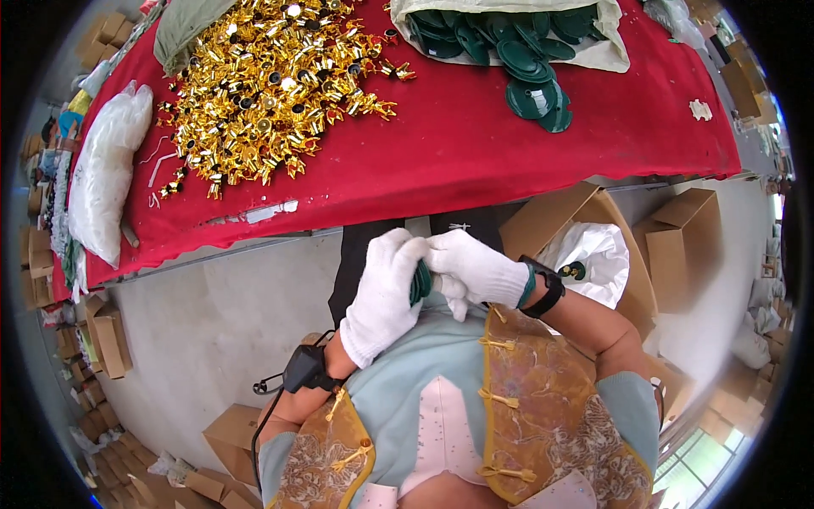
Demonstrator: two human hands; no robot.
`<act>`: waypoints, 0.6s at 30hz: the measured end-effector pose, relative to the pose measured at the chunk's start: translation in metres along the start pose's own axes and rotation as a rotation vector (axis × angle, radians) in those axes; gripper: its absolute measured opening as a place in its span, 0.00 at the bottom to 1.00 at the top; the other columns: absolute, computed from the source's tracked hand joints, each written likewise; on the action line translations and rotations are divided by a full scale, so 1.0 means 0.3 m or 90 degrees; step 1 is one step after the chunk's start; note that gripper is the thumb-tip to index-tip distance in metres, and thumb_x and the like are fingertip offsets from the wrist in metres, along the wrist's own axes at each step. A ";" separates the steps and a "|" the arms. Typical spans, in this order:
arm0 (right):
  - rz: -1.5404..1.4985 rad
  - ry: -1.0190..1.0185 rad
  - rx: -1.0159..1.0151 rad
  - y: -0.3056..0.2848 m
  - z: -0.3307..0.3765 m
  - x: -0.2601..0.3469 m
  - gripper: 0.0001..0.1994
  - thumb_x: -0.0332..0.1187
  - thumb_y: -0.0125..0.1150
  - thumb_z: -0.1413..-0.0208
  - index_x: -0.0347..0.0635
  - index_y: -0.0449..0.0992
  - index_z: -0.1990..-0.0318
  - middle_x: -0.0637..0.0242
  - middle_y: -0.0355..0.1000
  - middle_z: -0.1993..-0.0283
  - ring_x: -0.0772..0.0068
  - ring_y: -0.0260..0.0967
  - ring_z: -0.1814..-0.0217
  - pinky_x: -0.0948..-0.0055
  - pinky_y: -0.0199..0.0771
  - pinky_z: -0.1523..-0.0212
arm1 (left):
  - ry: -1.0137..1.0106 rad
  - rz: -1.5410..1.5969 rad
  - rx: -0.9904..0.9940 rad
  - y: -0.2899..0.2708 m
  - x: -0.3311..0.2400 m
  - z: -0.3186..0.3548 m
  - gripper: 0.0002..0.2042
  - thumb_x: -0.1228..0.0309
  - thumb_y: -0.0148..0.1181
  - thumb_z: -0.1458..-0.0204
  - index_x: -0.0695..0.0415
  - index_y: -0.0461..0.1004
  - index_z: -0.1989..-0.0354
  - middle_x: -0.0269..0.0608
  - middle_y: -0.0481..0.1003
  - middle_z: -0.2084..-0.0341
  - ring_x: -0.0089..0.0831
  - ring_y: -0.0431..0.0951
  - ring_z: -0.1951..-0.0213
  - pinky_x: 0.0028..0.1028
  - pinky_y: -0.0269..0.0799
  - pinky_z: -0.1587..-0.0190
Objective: Manually assembling or sorting small green and gold components at a workstation.
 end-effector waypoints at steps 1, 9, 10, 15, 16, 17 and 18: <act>0.126 -0.008 -0.021 -0.004 -0.010 -0.003 0.12 0.38 0.54 0.26 0.36 0.72 0.56 0.65 0.70 0.74 0.73 0.72 0.84 0.67 0.79 0.80 | -0.024 0.052 -0.015 0.002 0.011 0.003 0.34 0.84 0.69 0.64 0.59 0.69 0.42 0.56 0.71 0.49 0.57 0.72 0.44 0.43 0.72 0.40; 0.824 -0.586 -0.239 0.066 0.027 -0.037 0.20 0.32 0.71 0.42 0.41 0.72 0.45 0.54 0.69 0.63 0.48 0.77 0.65 0.56 0.78 0.66 | -0.292 0.561 0.022 -0.023 0.029 0.030 0.36 0.79 0.77 0.56 0.56 0.64 0.38 0.40 0.68 0.44 0.28 0.71 0.42 0.31 0.71 0.38; 0.796 -0.574 -0.246 0.073 0.029 -0.047 0.20 0.32 0.72 0.42 0.41 0.72 0.45 0.54 0.69 0.63 0.48 0.77 0.65 0.56 0.77 0.66 | -0.282 0.543 0.014 -0.019 0.022 0.033 0.36 0.79 0.76 0.56 0.56 0.63 0.38 0.41 0.68 0.45 0.29 0.71 0.42 0.32 0.70 0.37; 0.542 -0.546 -0.216 0.106 0.023 -0.042 0.08 0.32 0.63 0.34 0.37 0.75 0.56 0.57 0.72 0.65 0.56 0.76 0.75 0.63 0.77 0.75 | -0.241 0.395 -0.031 0.006 0.004 0.041 0.33 0.82 0.72 0.57 0.58 0.65 0.40 0.48 0.69 0.48 0.39 0.72 0.41 0.37 0.69 0.36; 0.304 -0.300 -0.187 0.109 0.034 -0.011 0.08 0.33 0.59 0.30 0.37 0.74 0.59 0.61 0.71 0.69 0.62 0.73 0.79 0.65 0.75 0.79 | -0.140 0.242 -0.033 0.009 0.009 0.031 0.33 0.84 0.70 0.59 0.59 0.66 0.41 0.51 0.69 0.48 0.47 0.72 0.42 0.40 0.69 0.37; 0.065 -0.056 -0.147 0.112 0.046 0.020 0.12 0.34 0.54 0.27 0.36 0.73 0.62 0.65 0.70 0.73 0.67 0.71 0.84 0.67 0.73 0.84 | -0.040 0.088 -0.036 0.008 0.004 0.025 0.32 0.85 0.68 0.61 0.59 0.67 0.42 0.54 0.70 0.49 0.54 0.72 0.43 0.44 0.69 0.38; 0.006 -0.052 -0.108 0.088 0.029 -0.004 0.15 0.36 0.50 0.24 0.37 0.71 0.64 0.71 0.64 0.79 0.75 0.65 0.89 0.69 0.67 0.89 | -0.020 0.033 -0.022 0.013 -0.007 0.024 0.33 0.86 0.67 0.65 0.60 0.69 0.44 0.58 0.69 0.49 0.62 0.70 0.44 0.47 0.69 0.39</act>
Point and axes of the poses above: each hand's wrist, its own z-axis away from the middle knuckle, its own y-axis out of the palm, x = y × z, the point moved 1 cm from there along -z, towards the middle knuckle
